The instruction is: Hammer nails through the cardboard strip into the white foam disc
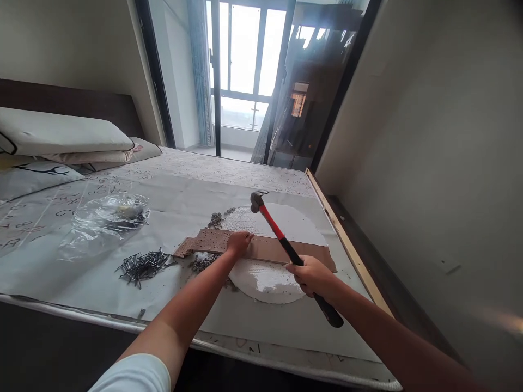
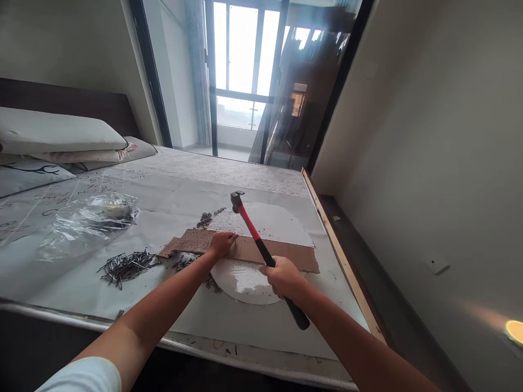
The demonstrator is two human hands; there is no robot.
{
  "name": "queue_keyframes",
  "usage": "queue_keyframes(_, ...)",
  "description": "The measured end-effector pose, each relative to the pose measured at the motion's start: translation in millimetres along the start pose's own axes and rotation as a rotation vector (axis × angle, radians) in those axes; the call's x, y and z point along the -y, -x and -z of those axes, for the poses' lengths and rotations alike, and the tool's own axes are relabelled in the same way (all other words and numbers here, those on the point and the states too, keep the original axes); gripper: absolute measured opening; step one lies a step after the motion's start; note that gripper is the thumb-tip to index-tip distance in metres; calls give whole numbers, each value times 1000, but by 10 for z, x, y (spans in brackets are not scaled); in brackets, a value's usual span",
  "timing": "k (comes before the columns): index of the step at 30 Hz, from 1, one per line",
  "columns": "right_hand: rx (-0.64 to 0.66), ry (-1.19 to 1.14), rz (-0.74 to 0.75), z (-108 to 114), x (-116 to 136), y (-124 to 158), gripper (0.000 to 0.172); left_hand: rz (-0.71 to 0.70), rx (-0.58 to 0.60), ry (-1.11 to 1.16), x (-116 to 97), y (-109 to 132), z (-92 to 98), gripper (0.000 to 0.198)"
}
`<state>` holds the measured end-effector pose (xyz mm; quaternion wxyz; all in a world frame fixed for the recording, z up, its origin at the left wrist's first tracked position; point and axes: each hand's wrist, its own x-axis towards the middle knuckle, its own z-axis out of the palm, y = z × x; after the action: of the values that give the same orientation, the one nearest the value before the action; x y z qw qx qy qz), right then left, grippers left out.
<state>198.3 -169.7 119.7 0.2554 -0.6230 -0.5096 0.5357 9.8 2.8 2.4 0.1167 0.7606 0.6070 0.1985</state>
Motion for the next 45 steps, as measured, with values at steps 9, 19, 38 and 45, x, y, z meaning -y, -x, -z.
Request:
queue_keyframes(9, 54, 37, -175, -131, -75, 5, 22, -9, -9, 15, 34, -8, -36, 41)
queue_keyframes(19, 38, -19, -56, -93, 34, 39, 19, -11, -7, -13, 23, -10, -26, 40)
queue_keyframes(38, 57, -95, -132, -78, -130, -44, 24, -31, 10, -16, 33, -18, -17, 35)
queue_keyframes(45, -2, -72, -52, 12, -62, -13, 21, -76, -16, -51, 39, -52, -13, 35)
